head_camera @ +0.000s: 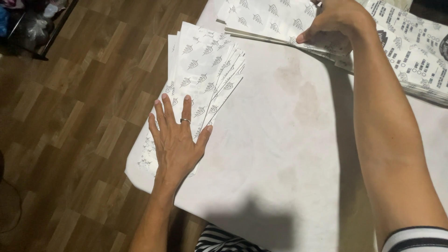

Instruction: Folding and gluing pre-printed paper sheets to assemble paper bags.

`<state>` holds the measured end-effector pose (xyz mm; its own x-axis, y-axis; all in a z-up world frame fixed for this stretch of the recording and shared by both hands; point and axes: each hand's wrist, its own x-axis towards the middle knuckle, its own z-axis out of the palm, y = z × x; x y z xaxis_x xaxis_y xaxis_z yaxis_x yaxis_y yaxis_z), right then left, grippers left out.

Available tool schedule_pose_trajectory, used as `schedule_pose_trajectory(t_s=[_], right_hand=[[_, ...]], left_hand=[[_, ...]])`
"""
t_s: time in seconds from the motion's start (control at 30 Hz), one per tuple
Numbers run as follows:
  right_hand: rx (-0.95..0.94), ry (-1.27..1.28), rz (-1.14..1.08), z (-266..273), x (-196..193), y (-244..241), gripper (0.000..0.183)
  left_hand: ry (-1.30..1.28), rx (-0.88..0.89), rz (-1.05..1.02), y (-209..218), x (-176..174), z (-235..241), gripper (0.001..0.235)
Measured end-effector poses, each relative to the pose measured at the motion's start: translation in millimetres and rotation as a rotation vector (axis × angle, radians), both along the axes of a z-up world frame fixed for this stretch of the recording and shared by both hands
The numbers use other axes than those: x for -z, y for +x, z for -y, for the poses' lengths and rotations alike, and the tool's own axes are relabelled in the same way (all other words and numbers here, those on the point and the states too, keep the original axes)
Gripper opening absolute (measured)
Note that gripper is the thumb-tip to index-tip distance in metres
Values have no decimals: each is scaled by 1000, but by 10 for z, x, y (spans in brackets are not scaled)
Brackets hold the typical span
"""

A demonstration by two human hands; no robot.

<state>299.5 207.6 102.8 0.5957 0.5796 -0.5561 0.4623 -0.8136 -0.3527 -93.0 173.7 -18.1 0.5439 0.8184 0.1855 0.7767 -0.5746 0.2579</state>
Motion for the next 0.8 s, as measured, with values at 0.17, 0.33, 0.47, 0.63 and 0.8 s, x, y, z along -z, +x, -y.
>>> schedule_pose_trajectory(t_s=[0.17, 0.33, 0.47, 0.63, 0.8], right_hand=[[8, 77, -12, 19, 31, -21, 102], [-37, 56, -50, -31, 125, 138, 46], [18, -37, 8, -71, 137, 136, 46], [76, -105, -85, -33, 16, -3, 61], [-44, -13, 80, -21, -15, -102, 92]], left_hand=[[-15, 2, 0, -2, -10, 0, 79], [-25, 2, 4, 5, -19, 2, 78], [-6, 4, -7, -3, 6, 2, 79], [8, 11, 9, 0, -12, 3, 78], [1, 6, -3, 8, -4, 1, 78]])
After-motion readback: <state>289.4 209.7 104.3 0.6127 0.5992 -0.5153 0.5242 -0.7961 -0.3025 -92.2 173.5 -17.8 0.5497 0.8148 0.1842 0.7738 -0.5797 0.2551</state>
